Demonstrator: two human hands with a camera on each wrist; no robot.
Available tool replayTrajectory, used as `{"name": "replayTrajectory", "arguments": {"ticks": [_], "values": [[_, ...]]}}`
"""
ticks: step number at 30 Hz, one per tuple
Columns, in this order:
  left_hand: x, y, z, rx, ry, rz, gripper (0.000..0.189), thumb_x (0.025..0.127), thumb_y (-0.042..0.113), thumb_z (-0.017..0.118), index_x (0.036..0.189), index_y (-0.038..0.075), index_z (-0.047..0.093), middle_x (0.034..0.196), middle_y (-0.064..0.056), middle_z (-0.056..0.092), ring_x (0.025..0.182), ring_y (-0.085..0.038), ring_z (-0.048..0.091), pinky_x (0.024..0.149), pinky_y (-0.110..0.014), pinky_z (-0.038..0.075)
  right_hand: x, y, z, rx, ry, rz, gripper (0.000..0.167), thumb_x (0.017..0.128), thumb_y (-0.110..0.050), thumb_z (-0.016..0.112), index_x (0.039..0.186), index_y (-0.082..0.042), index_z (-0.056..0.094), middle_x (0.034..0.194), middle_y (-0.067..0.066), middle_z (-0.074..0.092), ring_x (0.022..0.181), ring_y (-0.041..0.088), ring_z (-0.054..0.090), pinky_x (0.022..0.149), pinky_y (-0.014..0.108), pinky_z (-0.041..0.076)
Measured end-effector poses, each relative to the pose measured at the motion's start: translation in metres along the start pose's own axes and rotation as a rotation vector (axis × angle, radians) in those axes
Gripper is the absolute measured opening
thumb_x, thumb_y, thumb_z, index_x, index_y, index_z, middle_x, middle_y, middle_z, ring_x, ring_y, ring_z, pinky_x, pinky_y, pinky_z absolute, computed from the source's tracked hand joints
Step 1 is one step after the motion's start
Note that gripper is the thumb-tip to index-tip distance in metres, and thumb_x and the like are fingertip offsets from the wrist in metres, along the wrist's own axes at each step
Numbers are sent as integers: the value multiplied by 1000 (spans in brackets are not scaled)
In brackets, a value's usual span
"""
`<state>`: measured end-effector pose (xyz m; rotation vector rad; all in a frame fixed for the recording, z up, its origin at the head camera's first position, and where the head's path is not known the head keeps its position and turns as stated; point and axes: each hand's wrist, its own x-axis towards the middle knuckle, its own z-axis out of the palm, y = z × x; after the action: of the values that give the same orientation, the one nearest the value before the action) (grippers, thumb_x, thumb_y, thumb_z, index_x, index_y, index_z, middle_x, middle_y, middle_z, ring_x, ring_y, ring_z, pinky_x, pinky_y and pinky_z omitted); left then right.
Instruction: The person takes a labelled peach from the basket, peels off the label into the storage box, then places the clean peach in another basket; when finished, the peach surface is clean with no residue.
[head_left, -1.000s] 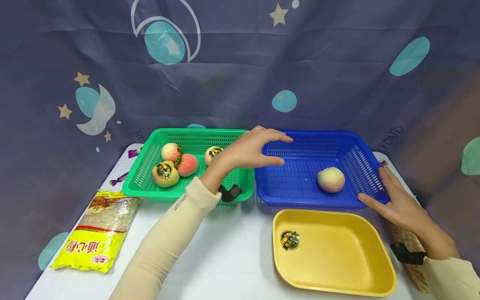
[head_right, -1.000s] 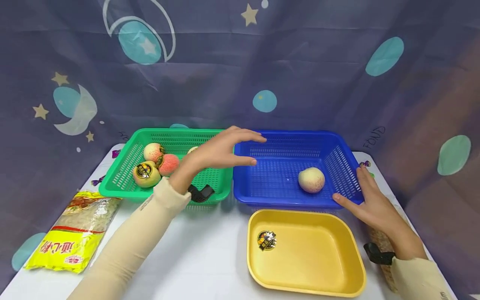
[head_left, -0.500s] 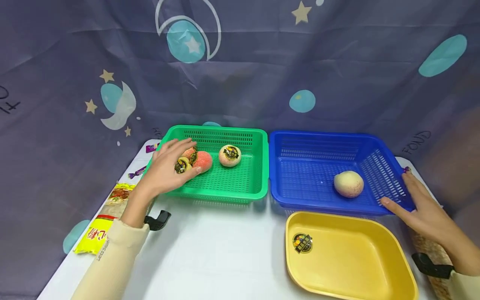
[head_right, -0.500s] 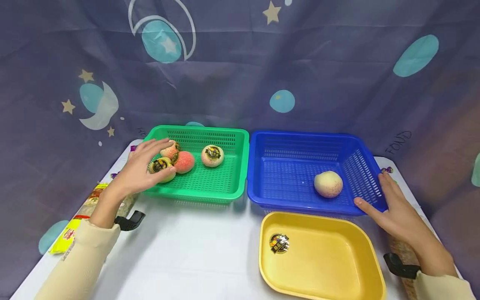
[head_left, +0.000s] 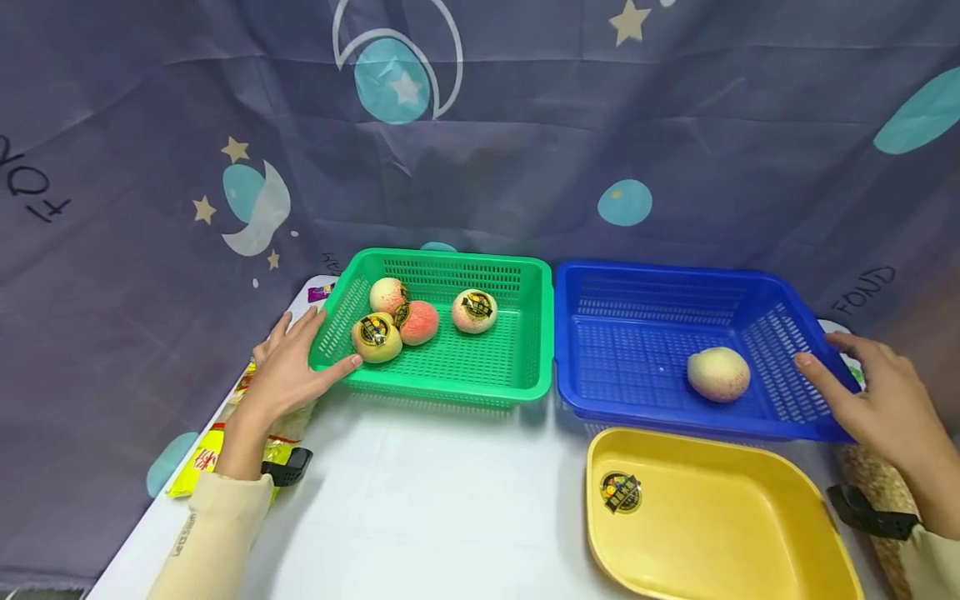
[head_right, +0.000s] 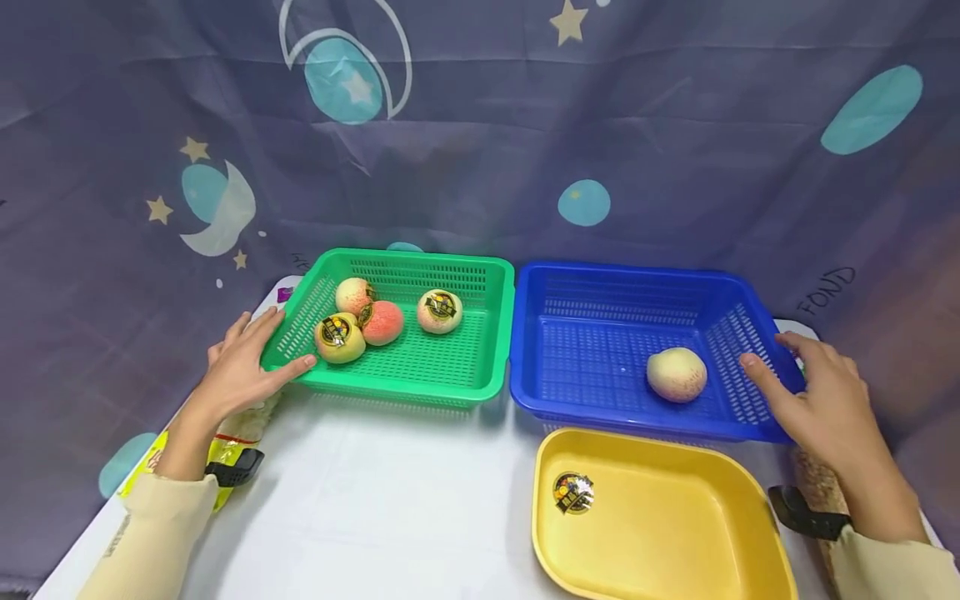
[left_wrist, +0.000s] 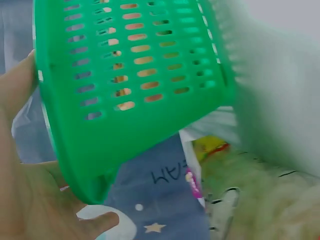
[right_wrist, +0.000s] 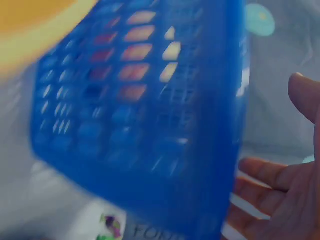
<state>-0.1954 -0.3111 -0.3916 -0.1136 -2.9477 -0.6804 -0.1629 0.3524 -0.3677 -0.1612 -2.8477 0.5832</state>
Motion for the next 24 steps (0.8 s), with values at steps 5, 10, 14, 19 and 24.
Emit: {"name": "replayTrajectory", "arguments": {"ticks": [5, 10, 14, 19, 24], "values": [[-1, -7, 5, -12, -11, -25, 103, 89, 70, 61, 163, 9, 24, 170, -14, 20, 155, -51, 3, 106, -78, 12, 9, -28, 3, 96, -27, -100, 68, 104, -39, 55, 151, 8, 38, 153, 41, 32, 136, 65, 28, 103, 83, 24], [0, -8, 6, -18, -14, -14, 104, 88, 71, 62, 163, 9, 23, 172, -10, 16, 156, -51, 1, 107, -79, 9, 14, -58, 8, 179, -71, -210, 56, 102, -35, 62, 144, 1, 52, 141, 34, 52, 126, 55, 44, 105, 65, 38], [0, -7, 5, -9, -34, -27, 106, 87, 72, 61, 164, 12, 19, 172, -9, 16, 154, -51, 9, 106, -78, 14, 19, -84, 11, 225, -102, -269, 49, 99, -34, 67, 137, -6, 59, 136, 24, 60, 122, 44, 51, 95, 40, 40], [-1, -8, 6, -12, -49, -40, 106, 87, 73, 61, 164, 14, 17, 172, -11, 16, 151, -49, 18, 103, -74, 21, 28, -123, 17, 286, -140, -324, 42, 98, -36, 69, 133, -13, 64, 133, 13, 66, 117, 28, 56, 93, 24, 40], [-1, -8, 7, -31, -60, -52, 107, 87, 73, 61, 165, 14, 16, 172, -10, 15, 151, -48, 19, 103, -73, 23, 40, -159, 28, 354, -210, -375, 41, 97, -36, 70, 134, -20, 64, 134, 6, 66, 119, 23, 60, 90, 11, 40]]}}
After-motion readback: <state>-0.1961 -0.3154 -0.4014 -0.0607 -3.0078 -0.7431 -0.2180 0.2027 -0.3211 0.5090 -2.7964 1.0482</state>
